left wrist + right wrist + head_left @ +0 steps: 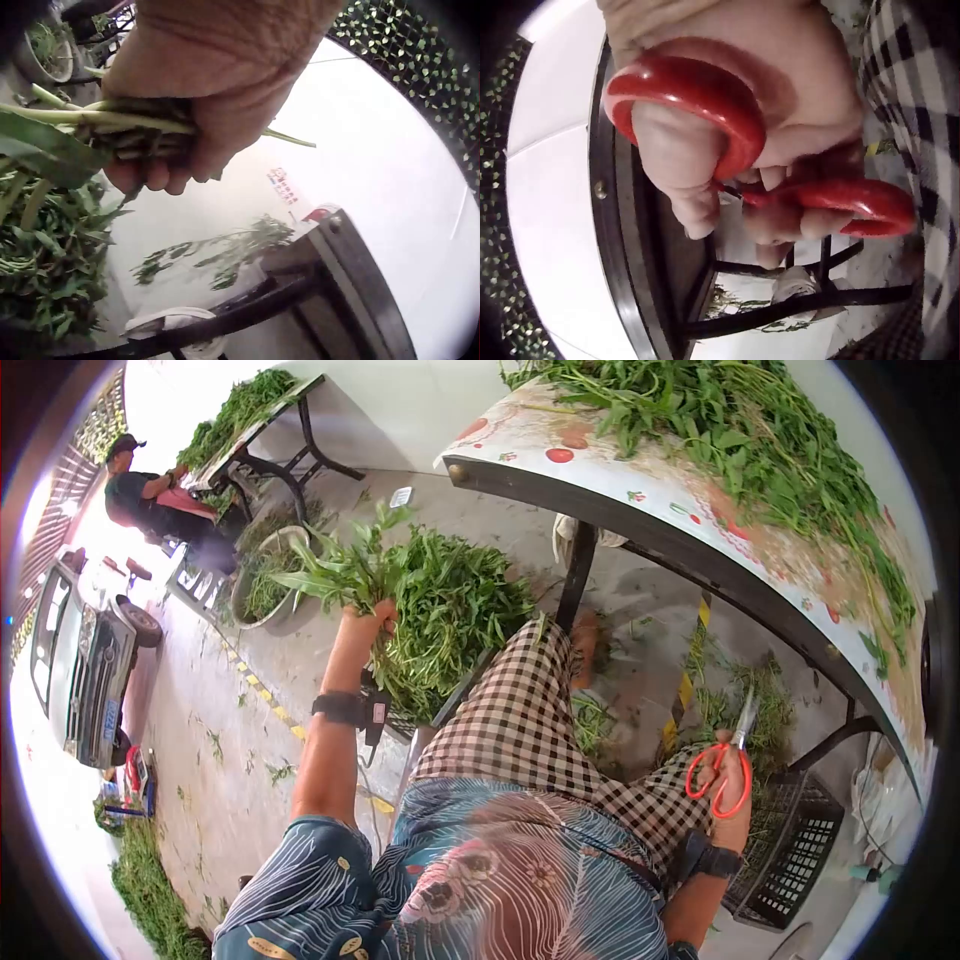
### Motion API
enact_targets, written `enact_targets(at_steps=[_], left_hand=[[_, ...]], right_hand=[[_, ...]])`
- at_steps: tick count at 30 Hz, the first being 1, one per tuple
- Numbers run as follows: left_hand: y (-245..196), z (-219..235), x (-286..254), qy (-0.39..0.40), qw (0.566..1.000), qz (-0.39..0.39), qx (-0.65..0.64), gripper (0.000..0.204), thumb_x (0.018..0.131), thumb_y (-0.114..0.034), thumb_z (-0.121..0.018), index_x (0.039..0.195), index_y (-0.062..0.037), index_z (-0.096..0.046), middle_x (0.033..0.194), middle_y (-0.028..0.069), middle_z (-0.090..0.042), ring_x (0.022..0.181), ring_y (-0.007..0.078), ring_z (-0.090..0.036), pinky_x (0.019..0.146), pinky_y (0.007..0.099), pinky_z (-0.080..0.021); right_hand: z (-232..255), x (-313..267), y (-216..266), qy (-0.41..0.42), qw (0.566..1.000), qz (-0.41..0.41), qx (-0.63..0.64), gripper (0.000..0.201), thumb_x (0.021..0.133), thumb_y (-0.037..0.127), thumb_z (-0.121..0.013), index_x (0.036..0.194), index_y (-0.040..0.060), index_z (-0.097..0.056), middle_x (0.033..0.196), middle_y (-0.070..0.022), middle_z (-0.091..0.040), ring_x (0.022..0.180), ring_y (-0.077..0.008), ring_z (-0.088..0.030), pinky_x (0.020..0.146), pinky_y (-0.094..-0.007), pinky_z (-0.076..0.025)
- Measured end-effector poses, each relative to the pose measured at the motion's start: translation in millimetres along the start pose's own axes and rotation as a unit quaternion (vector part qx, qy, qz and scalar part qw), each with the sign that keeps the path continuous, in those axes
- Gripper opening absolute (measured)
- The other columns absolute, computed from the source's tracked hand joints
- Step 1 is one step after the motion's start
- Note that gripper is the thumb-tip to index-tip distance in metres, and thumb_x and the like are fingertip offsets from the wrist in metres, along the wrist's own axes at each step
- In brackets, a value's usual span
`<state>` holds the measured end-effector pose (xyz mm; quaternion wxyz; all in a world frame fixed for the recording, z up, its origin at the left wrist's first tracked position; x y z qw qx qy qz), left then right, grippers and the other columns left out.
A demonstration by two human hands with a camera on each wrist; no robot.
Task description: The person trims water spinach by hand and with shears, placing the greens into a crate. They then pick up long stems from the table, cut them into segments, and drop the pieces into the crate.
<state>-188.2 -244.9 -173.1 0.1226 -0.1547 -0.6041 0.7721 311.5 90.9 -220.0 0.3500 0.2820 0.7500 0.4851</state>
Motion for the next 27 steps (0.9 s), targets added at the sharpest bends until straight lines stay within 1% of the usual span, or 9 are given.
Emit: enact_targets(at_steps=[5, 10, 13, 16, 19, 22, 23, 25, 27], left_hand=[[43.9, 1.3, 14.1, 0.024, 0.998, 0.018, 0.053, 0.011, 0.079, -0.014, -0.062, 0.077, -0.0034, -0.060, 0.065, 0.0026, -0.057, 0.055, 0.0121, -0.052, 0.051, 0.0271, -0.041], [43.6, -22.9, 19.7, 0.092, 0.995, -0.019, 0.018, 0.005, 0.073, -0.007, -0.061, 0.075, -0.0033, -0.059, 0.062, -0.0006, -0.053, 0.055, 0.0094, -0.048, 0.051, 0.0262, -0.038], [57.0, -21.1, 29.7, 0.086, 0.994, -0.004, 0.068, 0.006, 0.072, -0.006, -0.062, 0.076, -0.0025, -0.058, 0.064, -0.0005, -0.053, 0.056, 0.0090, -0.047, 0.051, 0.0258, -0.038], [54.0, -21.9, 36.2, 0.089, 0.995, -0.022, 0.035, 0.008, 0.073, -0.006, -0.062, 0.078, -0.0014, -0.058, 0.068, -0.0001, -0.054, 0.058, 0.0089, -0.047, 0.051, 0.0263, -0.037], [48.3, -29.6, 51.7, 0.114, 0.986, -0.039, 0.116, 0.019, 0.072, -0.013, -0.066, 0.084, 0.0004, -0.060, 0.074, 0.0046, -0.060, 0.065, 0.0142, -0.055, 0.056, 0.0294, -0.043], [104.2, -11.4, 98.3, 0.038, 0.946, 0.043, 0.318, 0.040, 0.069, -0.021, -0.070, 0.099, 0.0036, -0.059, 0.081, 0.0113, -0.064, 0.075, 0.0219, -0.061, 0.067, 0.0322, -0.048], [123.3, -1.1, 109.6, -0.015, 0.943, 0.046, 0.329, 0.046, 0.068, -0.023, -0.071, 0.103, 0.0046, -0.057, 0.083, 0.0131, -0.064, 0.077, 0.0238, -0.062, 0.069, 0.0325, -0.048], [144.4, 13.3, 121.9, -0.119, 0.929, 0.049, 0.348, 0.059, 0.066, -0.026, -0.073, 0.111, 0.0066, -0.053, 0.085, 0.0167, -0.065, 0.081, 0.0275, -0.063, 0.074, 0.0331, -0.049], [160.2, 7.2, 118.2, -0.113, 0.964, 0.127, 0.205, 0.056, 0.070, -0.023, -0.070, 0.113, 0.0072, -0.050, 0.085, 0.0141, -0.062, 0.077, 0.0247, -0.062, 0.065, 0.0353, -0.051]], right_hand=[[35.2, 4.8, -22.1, -0.077, 0.995, 0.003, 0.067, 0.033, 0.094, 0.030, -0.048, 0.116, 0.0053, -0.052, 0.077, -0.0027, -0.054, 0.063, -0.0088, -0.047, 0.056, -0.0246, -0.042], [43.9, 12.2, -32.1, -0.072, 0.991, -0.006, 0.117, 0.032, 0.094, 0.029, -0.048, 0.116, 0.0065, -0.051, 0.080, -0.0022, -0.052, 0.065, -0.0095, -0.048, 0.059, -0.0264, -0.044], [48.1, 15.5, -37.0, -0.068, 0.991, -0.010, 0.113, 0.034, 0.094, 0.032, -0.049, 0.118, 0.0078, -0.050, 0.083, -0.0026, -0.053, 0.066, -0.0100, -0.049, 0.059, -0.0282, -0.044], [46.3, 16.1, -38.9, -0.094, 0.986, -0.025, 0.135, 0.034, 0.094, 0.030, -0.048, 0.120, 0.0078, -0.049, 0.084, -0.0029, -0.054, 0.066, -0.0103, -0.049, 0.059, -0.0285, -0.045], [42.1, 20.0, -37.3, -0.079, 0.987, -0.020, 0.136, 0.034, 0.095, 0.029, -0.047, 0.121, 0.0076, -0.048, 0.085, -0.0031, -0.055, 0.067, -0.0104, -0.050, 0.060, -0.0288, -0.045], [42.1, 22.6, -38.1, -0.078, 0.988, -0.024, 0.129, 0.034, 0.095, 0.028, -0.047, 0.122, 0.0072, -0.047, 0.085, -0.0034, -0.055, 0.067, -0.0109, -0.050, 0.059, -0.0291, -0.045], [41.7, 22.7, -39.3, -0.080, 0.987, -0.030, 0.133, 0.034, 0.095, 0.028, -0.047, 0.122, 0.0071, -0.047, 0.085, -0.0034, -0.055, 0.067, -0.0113, -0.051, 0.059, -0.0292, -0.045], [41.3, 22.9, -40.8, -0.087, 0.985, -0.041, 0.142, 0.034, 0.095, 0.028, -0.046, 0.122, 0.0069, -0.047, 0.085, -0.0035, -0.055, 0.067, -0.0119, -0.051, 0.059, -0.0293, -0.045], [42.7, 23.3, -39.6, -0.075, 0.988, -0.030, 0.130, 0.034, 0.095, 0.028, -0.047, 0.121, 0.0071, -0.047, 0.083, -0.0036, -0.056, 0.067, -0.0122, -0.051, 0.059, -0.0296, -0.045]])
Point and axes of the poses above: each hand's wrist, its own x-axis towards the middle knuckle, its own z-axis out of the back of the hand, y = z × x, the point moved 10 cm from there along x, towards the middle knuckle
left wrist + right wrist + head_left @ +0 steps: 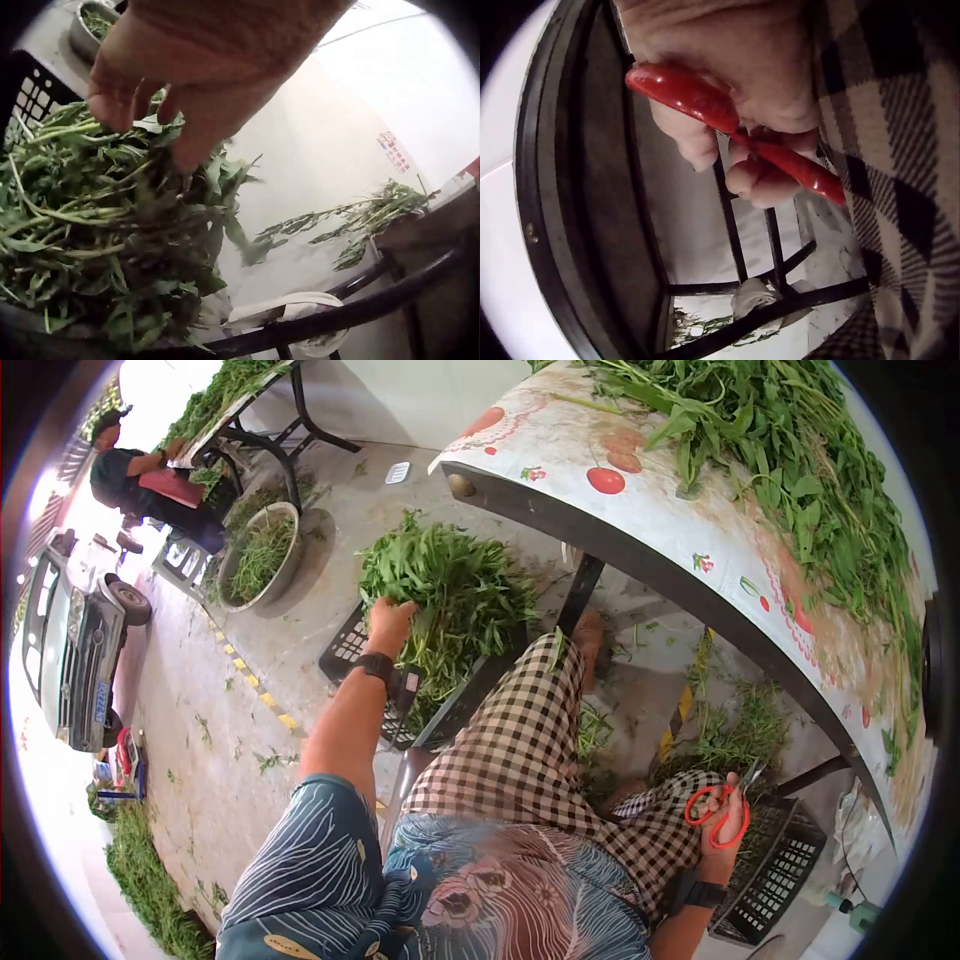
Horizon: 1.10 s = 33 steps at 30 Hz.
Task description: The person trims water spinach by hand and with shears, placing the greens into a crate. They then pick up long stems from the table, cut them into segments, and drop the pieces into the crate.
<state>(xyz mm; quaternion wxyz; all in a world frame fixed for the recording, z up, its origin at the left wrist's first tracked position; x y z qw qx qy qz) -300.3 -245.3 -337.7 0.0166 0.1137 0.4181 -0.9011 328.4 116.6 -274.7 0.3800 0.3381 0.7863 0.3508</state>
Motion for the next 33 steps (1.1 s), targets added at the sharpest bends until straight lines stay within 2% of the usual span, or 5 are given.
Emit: enact_targets(at_steps=[10, 14, 18, 26, 33], left_hand=[[-0.4, -80.1, -25.1, 0.138, 0.981, 0.080, -0.115, 0.046, 0.077, -0.026, -0.064, 0.111, 0.0030, -0.051, 0.079, 0.0073, -0.052, 0.073, 0.0200, -0.054, 0.058, 0.0340, -0.046], [-31.6, -102.7, -32.3, 0.217, 0.841, -0.322, 0.378, 0.054, 0.080, -0.028, -0.064, 0.119, 0.0031, -0.045, 0.100, 0.0147, -0.052, 0.095, 0.0272, -0.053, 0.075, 0.0379, -0.047], [-10.8, -73.3, -40.1, 0.150, 0.958, 0.168, -0.175, 0.058, 0.079, -0.008, -0.067, 0.132, -0.0109, -0.041, 0.133, 0.0177, -0.038, 0.125, 0.0353, -0.036, 0.097, 0.0452, -0.044], [-16.4, -41.4, -34.9, 0.202, 0.979, 0.030, -0.018, 0.050, 0.082, -0.026, -0.058, 0.122, 0.0014, -0.047, 0.113, 0.0155, -0.056, 0.101, 0.0254, -0.054, 0.077, 0.0406, -0.048], [-31.2, -18.8, -50.8, 0.278, 0.924, 0.018, -0.262, 0.039, 0.087, -0.020, -0.057, 0.120, -0.0018, -0.049, 0.105, 0.0093, -0.059, 0.088, 0.0204, -0.060, 0.070, 0.0321, -0.051]], right_hand=[[-2.1, 5.4, -1.8, -0.004, 0.999, -0.022, -0.023, 0.036, 0.094, 0.028, -0.049, 0.122, 0.0067, -0.047, 0.087, -0.0040, -0.057, 0.068, -0.0108, -0.052, 0.058, -0.0282, -0.049], [-2.9, 2.1, -0.3, -0.019, 0.999, -0.018, -0.046, 0.039, 0.094, 0.030, -0.049, 0.125, 0.0070, -0.046, 0.088, -0.0038, -0.057, 0.069, -0.0117, -0.052, 0.058, -0.0293, -0.049], [-0.8, 2.0, -2.7, -0.033, 0.998, -0.028, -0.044, 0.038, 0.094, 0.029, -0.048, 0.125, 0.0070, -0.045, 0.087, -0.0035, -0.056, 0.070, -0.0120, -0.052, 0.060, -0.0295, -0.048], [10.7, 8.6, -6.7, 0.001, 1.000, -0.022, 0.001, 0.032, 0.093, 0.029, -0.049, 0.118, 0.0087, -0.048, 0.078, -0.0022, -0.050, 0.067, -0.0120, -0.047, 0.060, -0.0276, -0.042], [19.9, 3.2, 8.1, 0.042, 0.994, 0.053, 0.082, 0.028, 0.092, 0.024, -0.051, 0.114, 0.0060, -0.052, 0.077, -0.0044, -0.053, 0.068, -0.0131, -0.047, 0.062, -0.0297, -0.042]])
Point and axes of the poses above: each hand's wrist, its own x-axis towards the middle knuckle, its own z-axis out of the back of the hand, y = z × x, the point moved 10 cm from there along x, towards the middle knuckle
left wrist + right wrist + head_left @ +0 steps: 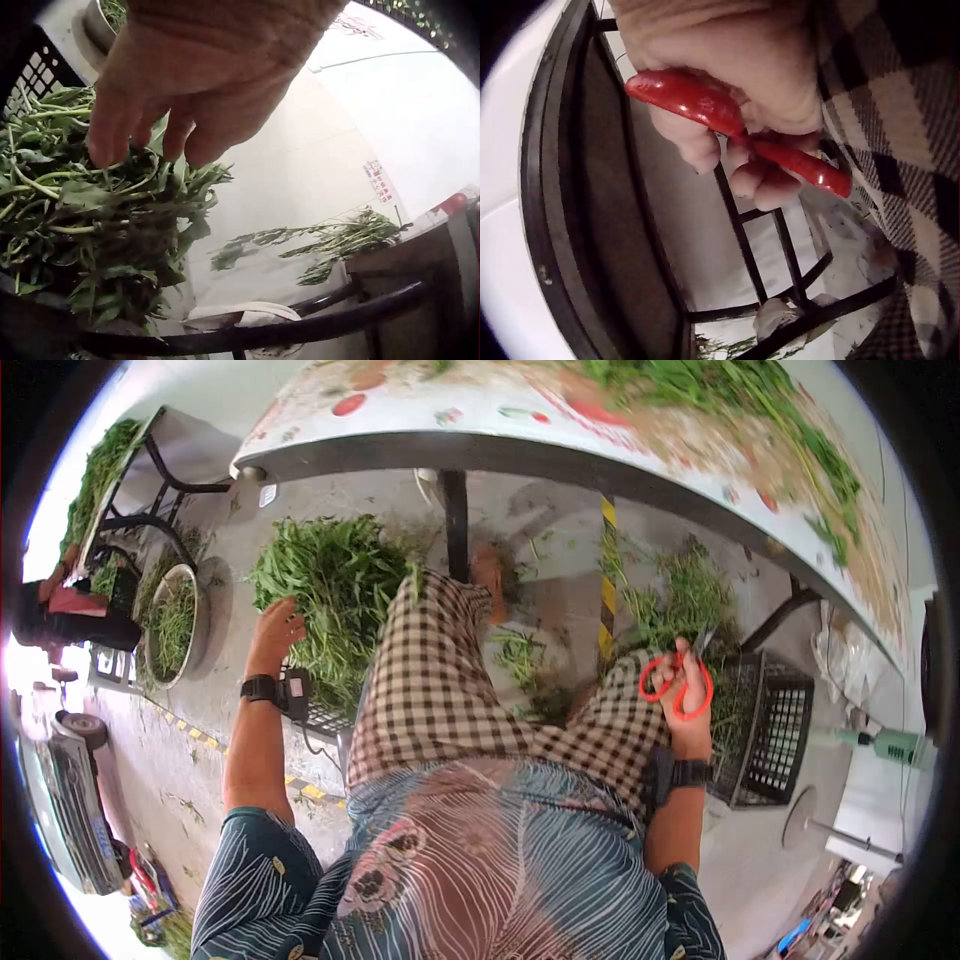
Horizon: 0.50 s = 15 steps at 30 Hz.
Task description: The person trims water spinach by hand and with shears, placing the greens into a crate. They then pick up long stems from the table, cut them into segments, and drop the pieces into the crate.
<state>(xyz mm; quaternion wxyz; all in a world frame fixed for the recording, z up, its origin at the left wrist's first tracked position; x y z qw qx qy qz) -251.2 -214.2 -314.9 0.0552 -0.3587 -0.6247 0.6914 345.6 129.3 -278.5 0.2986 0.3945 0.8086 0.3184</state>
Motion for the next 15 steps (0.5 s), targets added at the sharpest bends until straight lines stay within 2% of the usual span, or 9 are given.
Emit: enact_targets(at_steps=[2, 5, 7, 9, 11, 15], left_hand=[[-14.0, -12.8, -12.9, 0.038, 0.999, -0.022, -0.012, 0.037, 0.087, -0.020, -0.057, 0.119, -0.0018, -0.050, 0.106, 0.0093, -0.059, 0.090, 0.0212, -0.060, 0.071, 0.0324, -0.051], [-13.3, -24.5, -28.7, 0.023, 1.000, -0.002, -0.019, 0.037, 0.086, -0.019, -0.058, 0.119, -0.0028, -0.051, 0.107, 0.0101, -0.059, 0.090, 0.0220, -0.061, 0.071, 0.0325, -0.052], [-7.6, -30.1, -30.6, 0.073, 0.996, -0.004, -0.051, 0.036, 0.086, -0.019, -0.059, 0.118, -0.0039, -0.052, 0.107, 0.0099, -0.060, 0.090, 0.0213, -0.061, 0.070, 0.0319, -0.052], [-5.2, -38.2, -34.5, 0.096, 0.994, 0.002, -0.049, 0.036, 0.086, -0.019, -0.059, 0.118, -0.0042, -0.052, 0.108, 0.0098, -0.060, 0.089, 0.0206, -0.061, 0.070, 0.0316, -0.052], [-13.7, -48.8, -43.2, 0.085, 0.996, -0.003, -0.024, 0.035, 0.087, -0.020, -0.058, 0.117, -0.0046, -0.053, 0.109, 0.0095, -0.060, 0.089, 0.0196, -0.061, 0.071, 0.0315, -0.052], [-17.6, -65.9, -41.8, 0.079, 0.997, -0.004, -0.005, 0.034, 0.088, -0.020, -0.056, 0.117, -0.0045, -0.053, 0.107, 0.0086, -0.061, 0.089, 0.0192, -0.061, 0.073, 0.0315, -0.052]], right_hand=[[3.8, -2.4, 0.1, -0.009, 1.000, 0.007, 0.016, 0.028, 0.092, 0.024, -0.053, 0.113, 0.0059, -0.053, 0.081, -0.0058, -0.056, 0.070, -0.0138, -0.050, 0.064, -0.0303, -0.045], [-0.4, -5.4, 5.4, -0.020, 0.999, 0.014, 0.034, 0.029, 0.091, 0.024, -0.055, 0.114, 0.0057, -0.053, 0.086, -0.0073, -0.058, 0.072, -0.0142, -0.053, 0.067, -0.0298, -0.048], [-6.3, -7.7, 7.6, -0.007, 0.999, 0.016, 0.027, 0.030, 0.091, 0.024, -0.054, 0.115, 0.0056, -0.053, 0.088, -0.0072, -0.058, 0.073, -0.0132, -0.054, 0.067, -0.0282, -0.050], [0.6, -6.7, 6.6, -0.034, 0.999, 0.006, 0.022, 0.032, 0.088, 0.025, -0.059, 0.113, 0.0062, -0.053, 0.088, -0.0080, -0.059, 0.072, -0.0149, -0.054, 0.067, -0.0312, -0.048], [5.4, -9.0, 5.0, -0.050, 0.999, -0.001, 0.005, 0.032, 0.088, 0.025, -0.060, 0.113, 0.0065, -0.054, 0.088, -0.0079, -0.059, 0.073, -0.0143, -0.054, 0.067, -0.0312, -0.049], [23.8, -12.9, 11.1, -0.025, 0.998, 0.025, 0.048, 0.031, 0.089, 0.025, -0.058, 0.113, 0.0060, -0.054, 0.087, -0.0069, -0.058, 0.074, -0.0132, -0.054, 0.069, -0.0288, -0.050]])
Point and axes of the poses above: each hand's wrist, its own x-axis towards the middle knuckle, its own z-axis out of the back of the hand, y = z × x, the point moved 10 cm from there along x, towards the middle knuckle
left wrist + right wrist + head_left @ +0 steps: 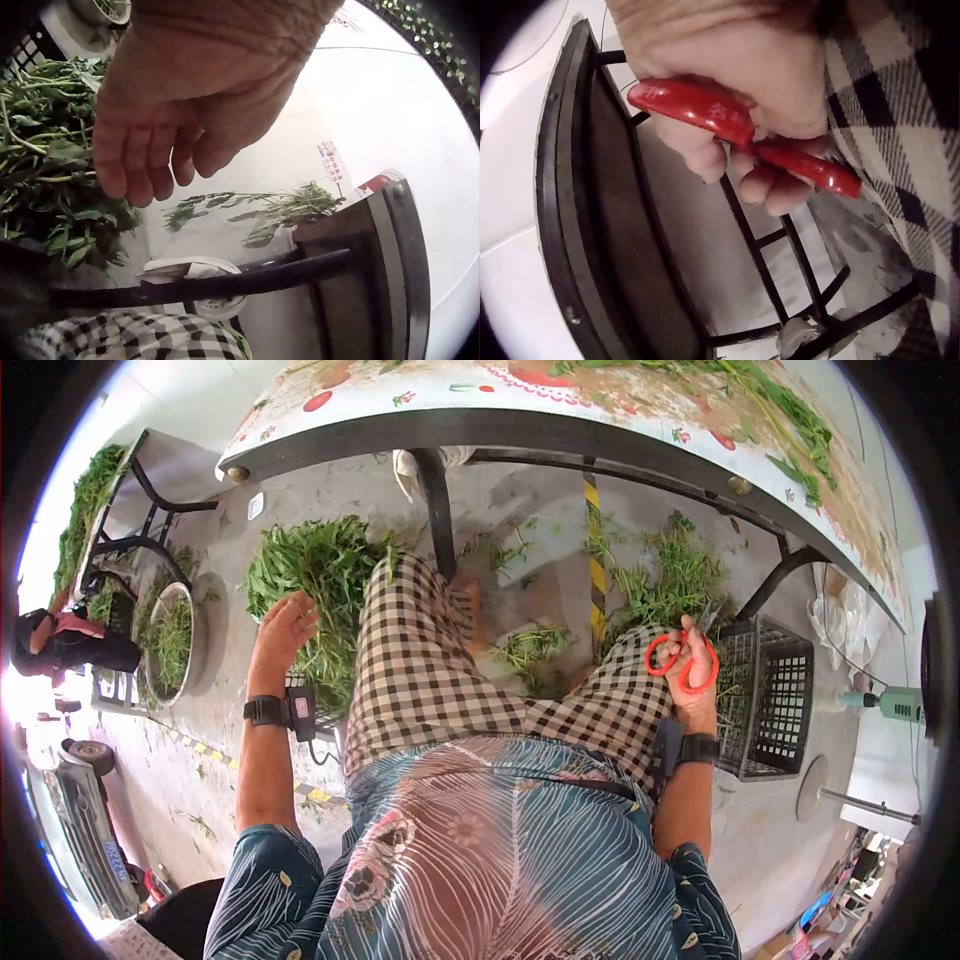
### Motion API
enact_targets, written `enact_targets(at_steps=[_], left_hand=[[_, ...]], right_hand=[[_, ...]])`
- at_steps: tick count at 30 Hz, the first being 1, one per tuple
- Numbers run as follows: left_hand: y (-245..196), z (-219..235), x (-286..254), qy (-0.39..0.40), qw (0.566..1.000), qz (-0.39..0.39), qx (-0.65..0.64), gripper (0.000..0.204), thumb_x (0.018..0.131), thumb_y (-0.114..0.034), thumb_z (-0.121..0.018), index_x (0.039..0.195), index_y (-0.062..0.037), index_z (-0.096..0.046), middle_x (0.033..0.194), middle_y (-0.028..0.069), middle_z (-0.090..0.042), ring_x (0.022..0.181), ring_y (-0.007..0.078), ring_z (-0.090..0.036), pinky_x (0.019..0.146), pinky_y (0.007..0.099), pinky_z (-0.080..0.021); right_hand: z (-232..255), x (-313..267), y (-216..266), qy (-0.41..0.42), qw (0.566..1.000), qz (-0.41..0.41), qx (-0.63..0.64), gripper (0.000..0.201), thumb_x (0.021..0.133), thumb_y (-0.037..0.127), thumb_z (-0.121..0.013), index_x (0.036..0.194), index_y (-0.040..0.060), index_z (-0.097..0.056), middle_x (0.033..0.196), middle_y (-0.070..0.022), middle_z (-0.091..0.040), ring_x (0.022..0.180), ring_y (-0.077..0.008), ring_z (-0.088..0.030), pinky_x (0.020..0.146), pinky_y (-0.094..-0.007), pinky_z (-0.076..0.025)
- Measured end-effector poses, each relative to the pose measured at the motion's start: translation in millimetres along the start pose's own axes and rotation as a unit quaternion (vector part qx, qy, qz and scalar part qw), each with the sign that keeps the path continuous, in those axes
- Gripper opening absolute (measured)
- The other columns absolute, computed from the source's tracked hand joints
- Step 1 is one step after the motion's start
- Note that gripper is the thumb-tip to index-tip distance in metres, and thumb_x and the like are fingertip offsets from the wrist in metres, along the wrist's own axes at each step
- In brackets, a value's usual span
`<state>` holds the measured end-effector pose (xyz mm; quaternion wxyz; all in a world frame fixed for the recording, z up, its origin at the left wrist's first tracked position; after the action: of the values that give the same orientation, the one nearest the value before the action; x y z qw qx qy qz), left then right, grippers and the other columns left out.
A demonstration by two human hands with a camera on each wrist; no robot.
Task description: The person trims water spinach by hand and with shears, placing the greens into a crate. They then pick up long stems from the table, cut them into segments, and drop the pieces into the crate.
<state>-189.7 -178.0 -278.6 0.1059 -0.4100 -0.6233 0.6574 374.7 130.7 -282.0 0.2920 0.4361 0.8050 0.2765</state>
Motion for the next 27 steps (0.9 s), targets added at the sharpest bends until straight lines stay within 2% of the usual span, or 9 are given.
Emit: enact_targets(at_steps=[4, 5, 9, 12, 16, 17, 21, 26, 27], left_hand=[[-7.5, -12.9, -5.0, 0.004, 1.000, -0.005, -0.003, 0.033, 0.088, -0.020, -0.055, 0.117, -0.0047, -0.053, 0.106, 0.0079, -0.061, 0.090, 0.0189, -0.060, 0.075, 0.0318, -0.051], [-9.3, -12.8, -8.3, -0.002, 1.000, -0.002, -0.003, 0.031, 0.089, -0.020, -0.054, 0.116, -0.0047, -0.054, 0.106, 0.0076, -0.061, 0.091, 0.0190, -0.060, 0.076, 0.0321, -0.051], [-12.2, -3.3, -18.4, -0.002, 1.000, -0.002, -0.001, 0.030, 0.090, -0.019, -0.052, 0.116, -0.0047, -0.054, 0.106, 0.0065, -0.061, 0.092, 0.0185, -0.060, 0.076, 0.0317, -0.051], [-8.2, 5.2, -18.9, -0.039, 0.999, 0.004, -0.001, 0.029, 0.090, -0.019, -0.053, 0.115, -0.0050, -0.055, 0.105, 0.0062, -0.060, 0.091, 0.0179, -0.060, 0.075, 0.0304, -0.051], [-19.7, -11.8, -9.4, 0.007, 1.000, -0.024, -0.004, 0.032, 0.090, -0.020, -0.052, 0.118, -0.0045, -0.052, 0.105, 0.0060, -0.060, 0.089, 0.0173, -0.060, 0.075, 0.0299, -0.050], [-21.7, -14.5, -7.0, -0.005, 1.000, -0.026, 0.013, 0.033, 0.091, -0.021, -0.052, 0.119, -0.0040, -0.052, 0.106, 0.0061, -0.060, 0.091, 0.0175, -0.060, 0.076, 0.0308, -0.050], [-34.5, -51.7, -4.1, 0.037, 0.998, -0.041, 0.016, 0.034, 0.091, -0.026, -0.054, 0.116, -0.0041, -0.053, 0.106, 0.0062, -0.061, 0.092, 0.0172, -0.060, 0.077, 0.0311, -0.049], [-54.0, -77.9, -10.8, 0.078, 0.993, -0.072, 0.049, 0.030, 0.091, -0.025, -0.054, 0.113, -0.0049, -0.055, 0.104, 0.0046, -0.062, 0.090, 0.0153, -0.060, 0.076, 0.0289, -0.049], [-58.0, -79.8, -12.4, 0.087, 0.992, -0.074, 0.053, 0.030, 0.091, -0.025, -0.054, 0.113, -0.0051, -0.056, 0.104, 0.0042, -0.062, 0.089, 0.0149, -0.060, 0.076, 0.0285, -0.049]], right_hand=[[-6.3, 1.9, -1.1, -0.009, 1.000, 0.009, 0.017, 0.029, 0.092, 0.022, -0.053, 0.115, 0.0043, -0.053, 0.083, -0.0055, -0.054, 0.073, -0.0130, -0.053, 0.070, -0.0280, -0.050], [-1.3, 8.5, -5.6, 0.014, 1.000, 0.003, -0.008, 0.030, 0.090, 0.025, -0.056, 0.114, 0.0063, -0.053, 0.088, -0.0073, -0.058, 0.075, -0.0144, -0.056, 0.068, -0.0310, -0.052], [-22.9, 10.7, -15.9, -0.006, 0.999, -0.036, -0.022, 0.034, 0.090, 0.026, -0.057, 0.116, 0.0053, -0.052, 0.089, -0.0082, -0.059, 0.073, -0.0162, -0.056, 0.069, -0.0329, -0.051], [-22.4, 8.9, -14.1, -0.009, 0.999, -0.034, -0.035, 0.034, 0.090, 0.027, -0.057, 0.116, 0.0051, -0.052, 0.090, -0.0085, -0.059, 0.074, -0.0168, -0.056, 0.068, -0.0336, -0.050], [-6.4, 4.5, -6.8, -0.031, 0.998, -0.022, -0.053, 0.033, 0.091, 0.027, -0.056, 0.115, 0.0057, -0.053, 0.088, -0.0076, -0.059, 0.073, -0.0155, -0.055, 0.067, -0.0318, -0.049], [-2.9, 1.1, -2.7, -0.041, 0.997, -0.014, -0.060, 0.031, 0.091, 0.026, -0.055, 0.114, 0.0057, -0.054, 0.087, -0.0068, -0.059, 0.073, -0.0142, -0.054, 0.067, -0.0303, -0.049], [2.1, -4.0, 6.0, -0.040, 0.998, 0.008, -0.055, 0.027, 0.092, 0.022, -0.053, 0.113, 0.0050, -0.055, 0.084, -0.0060, -0.058, 0.073, -0.0127, -0.053, 0.066, -0.0280, -0.049], [-26.8, -3.7, 23.7, -0.012, 0.999, 0.011, -0.033, 0.028, 0.091, 0.022, -0.054, 0.113, 0.0048, -0.055, 0.086, -0.0060, -0.057, 0.075, -0.0123, -0.053, 0.068, -0.0269, -0.049], [-43.3, -3.5, 27.1, 0.026, 0.999, 0.014, -0.022, 0.029, 0.091, 0.022, -0.054, 0.115, 0.0052, -0.054, 0.088, -0.0061, -0.057, 0.075, -0.0124, -0.053, 0.069, -0.0272, -0.049]])
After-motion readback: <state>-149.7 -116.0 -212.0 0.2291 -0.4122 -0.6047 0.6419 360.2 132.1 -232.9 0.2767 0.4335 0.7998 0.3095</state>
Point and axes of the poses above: each hand's wrist, its own x-axis towards the middle knuckle, its own z-axis out of the back of the hand, y = z × x, the point moved 10 cm from there along x, towards the middle knuckle
